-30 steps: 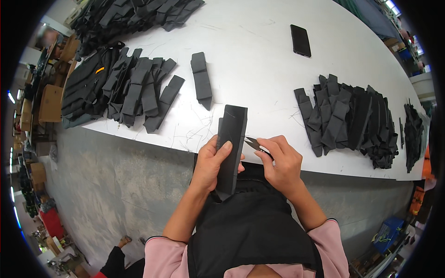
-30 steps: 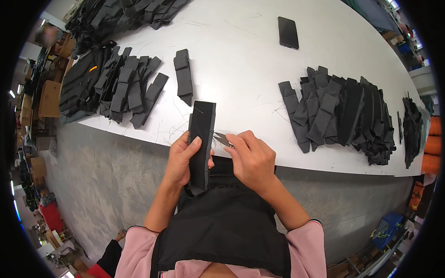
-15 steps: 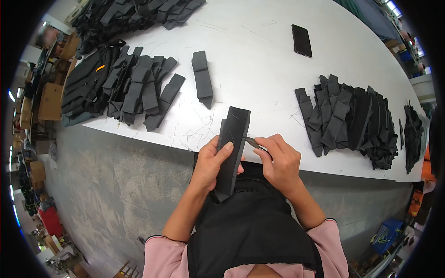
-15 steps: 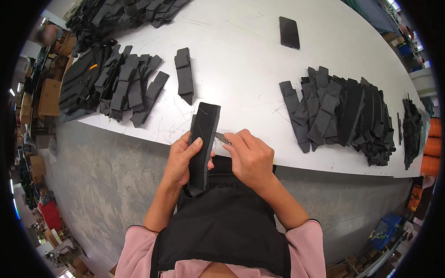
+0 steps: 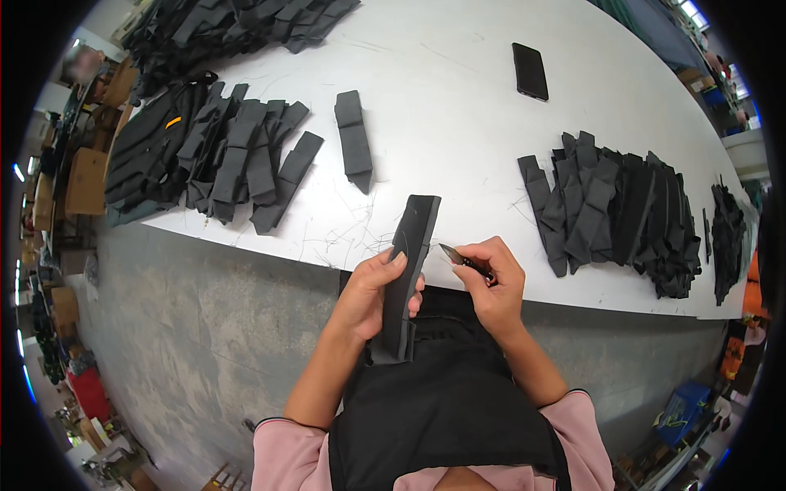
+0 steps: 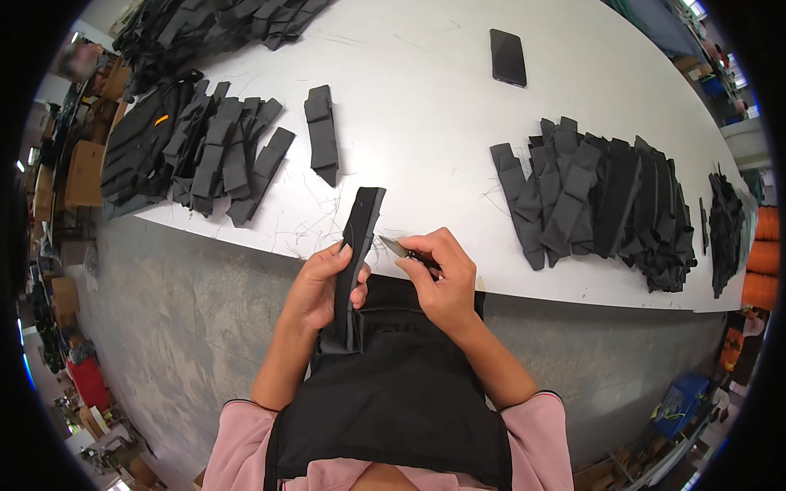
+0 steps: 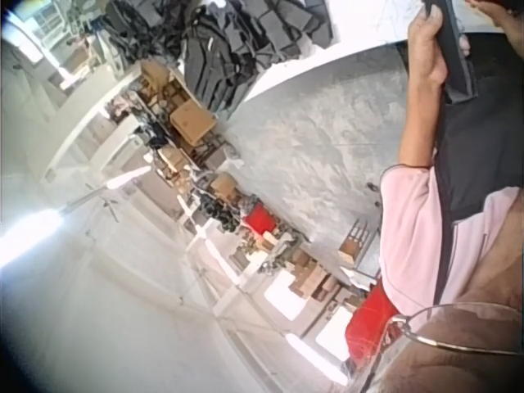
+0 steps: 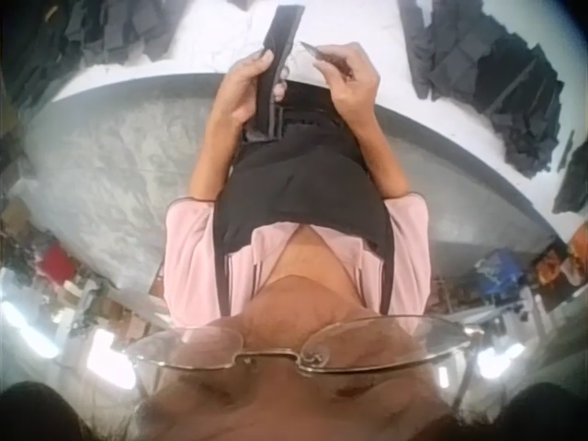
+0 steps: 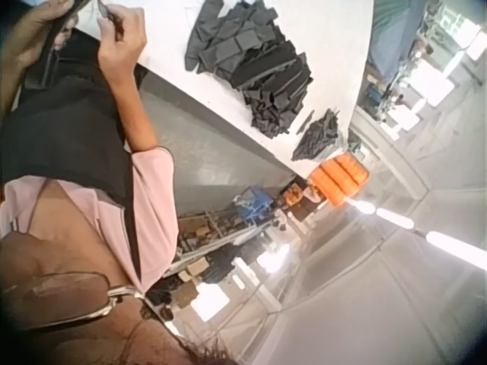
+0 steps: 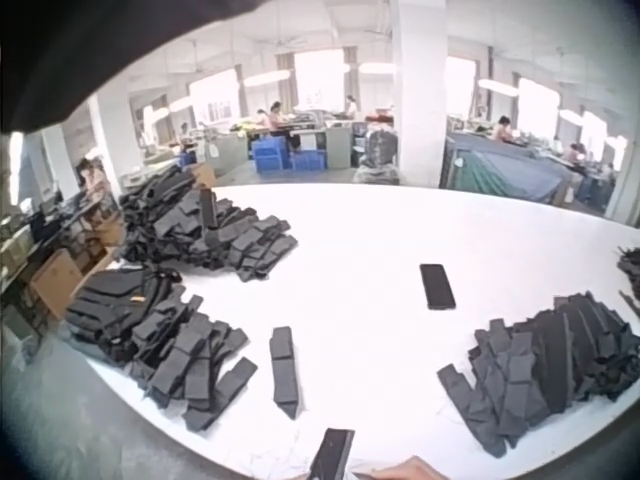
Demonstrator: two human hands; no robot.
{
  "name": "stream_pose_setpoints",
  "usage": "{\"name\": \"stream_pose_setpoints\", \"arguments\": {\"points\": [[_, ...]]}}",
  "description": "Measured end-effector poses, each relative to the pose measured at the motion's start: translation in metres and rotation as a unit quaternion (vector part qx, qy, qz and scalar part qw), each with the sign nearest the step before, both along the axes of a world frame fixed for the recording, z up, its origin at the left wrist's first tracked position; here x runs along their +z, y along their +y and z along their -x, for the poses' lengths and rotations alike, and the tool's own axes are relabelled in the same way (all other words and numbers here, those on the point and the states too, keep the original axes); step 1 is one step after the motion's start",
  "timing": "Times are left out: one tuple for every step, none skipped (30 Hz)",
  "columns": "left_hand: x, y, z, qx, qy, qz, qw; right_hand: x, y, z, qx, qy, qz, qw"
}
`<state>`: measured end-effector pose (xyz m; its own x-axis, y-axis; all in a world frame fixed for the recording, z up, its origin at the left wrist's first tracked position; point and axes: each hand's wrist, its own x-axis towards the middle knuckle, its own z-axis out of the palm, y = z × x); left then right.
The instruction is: Trimming excess thread or small edges from black fabric pieces using small nippers or snips.
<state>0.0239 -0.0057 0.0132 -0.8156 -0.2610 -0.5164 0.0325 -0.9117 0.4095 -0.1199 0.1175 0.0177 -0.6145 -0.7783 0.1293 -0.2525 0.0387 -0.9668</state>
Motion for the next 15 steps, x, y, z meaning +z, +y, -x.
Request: {"name": "stream_pose_setpoints", "arguments": {"points": [[-0.001,0.001,0.000,0.001,0.000,0.001,1.000,-0.002,-0.001,-0.002,0.001,0.000,0.001,1.000],[-0.003,0.001,0.000,-0.002,0.032,-0.036,0.999,-0.006,-0.004,-0.006,0.003,-0.026,0.031,0.999],[-0.004,0.002,0.000,-0.006,0.065,-0.072,0.995,-0.010,-0.006,-0.009,0.005,-0.052,0.062,0.997],[-0.006,0.003,0.000,-0.007,0.067,-0.071,0.995,-0.015,-0.006,-0.010,0.018,-0.066,0.063,0.996],[-0.007,0.005,0.001,-0.008,0.081,-0.106,0.991,-0.017,-0.006,-0.012,0.018,-0.064,0.064,0.996],[-0.008,0.005,0.001,-0.011,0.096,-0.140,0.986,-0.019,-0.007,-0.015,0.007,-0.094,0.069,0.993],[-0.008,0.006,0.001,-0.013,0.098,-0.139,0.985,-0.021,-0.008,-0.017,-0.004,-0.123,0.074,0.990],[-0.008,0.007,0.001,-0.020,0.114,-0.175,0.978,-0.022,-0.007,-0.018,-0.014,-0.116,0.076,0.990],[-0.009,0.008,0.001,-0.026,0.131,-0.209,0.969,-0.022,-0.008,-0.020,-0.014,-0.114,0.077,0.990],[-0.010,0.009,0.001,-0.033,0.138,-0.223,0.964,-0.023,-0.008,-0.021,-0.027,-0.081,0.083,0.993],[-0.010,0.011,0.001,-0.034,0.140,-0.222,0.964,-0.022,-0.008,-0.021,-0.040,-0.048,0.089,0.994],[-0.010,0.013,0.001,-0.031,0.129,-0.236,0.963,-0.022,-0.006,-0.017,-0.026,0.037,0.076,0.996],[-0.009,0.014,0.002,-0.028,0.118,-0.251,0.960,-0.021,-0.006,-0.017,-0.026,0.039,0.077,0.996],[-0.010,0.015,0.002,-0.028,0.120,-0.250,0.960,-0.020,-0.007,-0.016,-0.032,0.060,0.078,0.995],[-0.012,0.016,0.002,-0.023,0.138,-0.258,0.956,-0.018,-0.007,-0.016,-0.038,0.079,0.078,0.993]]}}
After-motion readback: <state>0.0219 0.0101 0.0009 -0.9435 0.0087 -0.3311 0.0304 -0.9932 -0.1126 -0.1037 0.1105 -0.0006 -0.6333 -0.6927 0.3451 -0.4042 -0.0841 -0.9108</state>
